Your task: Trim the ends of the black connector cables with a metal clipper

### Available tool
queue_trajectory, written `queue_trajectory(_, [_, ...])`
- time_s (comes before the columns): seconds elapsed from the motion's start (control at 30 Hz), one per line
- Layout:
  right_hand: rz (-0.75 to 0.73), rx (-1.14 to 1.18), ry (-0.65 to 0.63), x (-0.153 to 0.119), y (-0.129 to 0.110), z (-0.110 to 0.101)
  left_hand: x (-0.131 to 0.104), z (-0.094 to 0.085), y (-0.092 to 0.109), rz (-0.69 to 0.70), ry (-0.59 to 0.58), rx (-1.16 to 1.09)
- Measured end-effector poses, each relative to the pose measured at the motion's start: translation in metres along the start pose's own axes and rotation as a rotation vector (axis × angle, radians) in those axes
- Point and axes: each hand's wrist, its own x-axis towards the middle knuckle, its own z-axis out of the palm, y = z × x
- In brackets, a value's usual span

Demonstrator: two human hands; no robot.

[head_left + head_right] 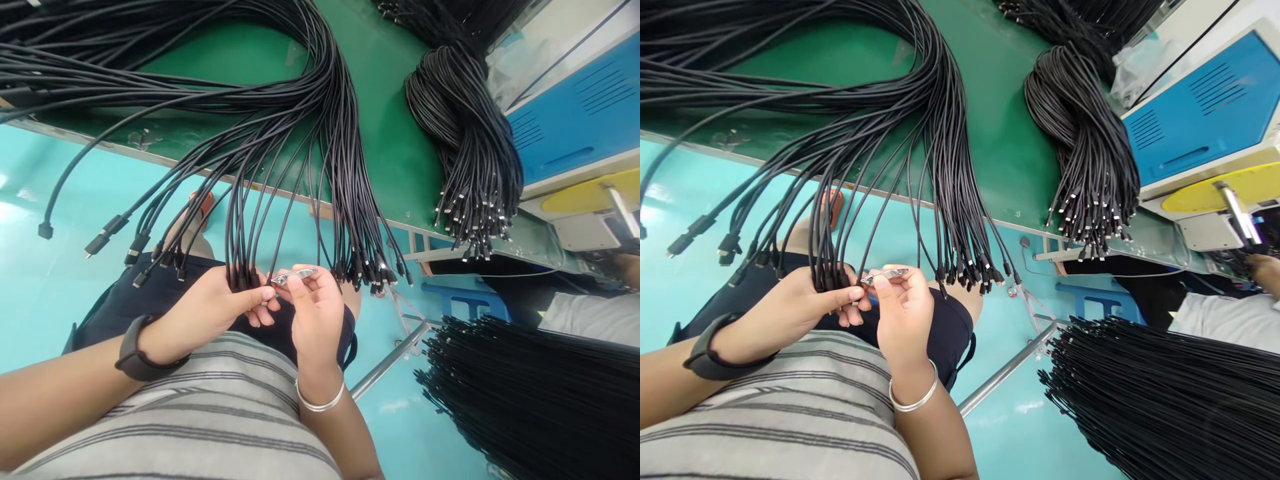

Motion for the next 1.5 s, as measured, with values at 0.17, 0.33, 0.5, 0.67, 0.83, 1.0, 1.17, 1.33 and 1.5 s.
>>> queue_trajectory(0.17, [0.019,0.051,0.040,0.000,0.002,0.001,-0.001,0.003,-0.002,-0.018,0.038,-0.030])
queue_trajectory(0.33, [0.027,0.128,0.047,0.000,0.004,0.002,0.000,0.002,-0.006,-0.030,0.053,0.050])
queue_trajectory(0.5, [0.001,0.144,0.022,0.001,0.005,0.000,0.001,0.000,-0.008,-0.063,0.089,0.016])
queue_trajectory(0.67, [0.016,0.174,-0.053,0.005,0.007,-0.002,0.000,-0.002,-0.008,-0.067,0.041,-0.100])
queue_trajectory(0.83, [0.048,0.162,-0.075,0.007,0.007,-0.002,0.002,-0.009,-0.011,-0.056,-0.077,-0.136])
queue_trajectory(1.0, [0.092,0.164,-0.069,0.006,0.003,0.000,0.003,-0.013,-0.012,-0.062,-0.114,-0.164])
queue_trajectory(1.17, [0.107,0.159,-0.071,0.005,0.003,0.000,0.003,-0.013,-0.012,-0.066,-0.136,-0.188])
queue_trajectory(1.33, [0.085,0.157,-0.074,0.005,0.006,-0.001,0.004,-0.013,-0.013,-0.072,-0.137,-0.183])
queue_trajectory(1.5, [0.061,0.109,-0.037,0.003,0.006,0.002,0.004,-0.013,-0.013,-0.069,-0.137,-0.186])
